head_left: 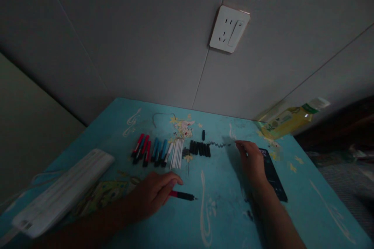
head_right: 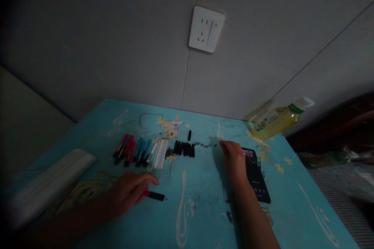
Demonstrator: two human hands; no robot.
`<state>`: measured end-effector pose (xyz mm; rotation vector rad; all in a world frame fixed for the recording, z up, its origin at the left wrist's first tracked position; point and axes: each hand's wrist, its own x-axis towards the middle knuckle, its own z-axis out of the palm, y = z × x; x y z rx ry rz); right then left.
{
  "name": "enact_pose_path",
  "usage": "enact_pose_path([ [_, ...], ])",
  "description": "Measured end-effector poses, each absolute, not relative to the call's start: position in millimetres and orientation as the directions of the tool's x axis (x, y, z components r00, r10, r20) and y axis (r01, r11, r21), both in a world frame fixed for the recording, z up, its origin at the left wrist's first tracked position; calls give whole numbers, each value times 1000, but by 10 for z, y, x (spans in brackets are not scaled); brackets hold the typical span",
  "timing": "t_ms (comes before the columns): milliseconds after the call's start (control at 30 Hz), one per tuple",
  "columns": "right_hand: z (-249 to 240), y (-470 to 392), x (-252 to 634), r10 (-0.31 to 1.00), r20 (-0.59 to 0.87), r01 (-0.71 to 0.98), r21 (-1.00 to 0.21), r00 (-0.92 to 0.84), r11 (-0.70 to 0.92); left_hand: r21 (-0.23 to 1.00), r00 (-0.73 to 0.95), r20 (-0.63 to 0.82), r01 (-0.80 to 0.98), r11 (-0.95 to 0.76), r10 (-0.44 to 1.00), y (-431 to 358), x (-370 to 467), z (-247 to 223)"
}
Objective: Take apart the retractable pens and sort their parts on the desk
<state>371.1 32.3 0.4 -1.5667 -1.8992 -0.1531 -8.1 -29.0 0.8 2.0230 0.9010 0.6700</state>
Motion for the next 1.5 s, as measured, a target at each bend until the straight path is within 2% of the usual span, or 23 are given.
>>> enact_pose_path([
  [167,-118,457,3779,853,504,914,-268,-138,306,740,635,215,390,-547,742,-295,-101,24],
  [467,-110,535,3752,832,505,900,-217,-228,379,675,624,348,351,-649,700,-346,-150,80],
  [800,-220,573,3778,826,508,895,-211,-244,394,694,627,352,322,-643,695,-321,-141,54],
  [1133,-260,566,3760,832,492,882,-231,-258,410,660,617,379,342,-669,689,-326,-139,90],
  [1500,-199,482,3766,863,455,913,-215,-222,348,663,637,352,347,-663,686,-303,-141,50],
])
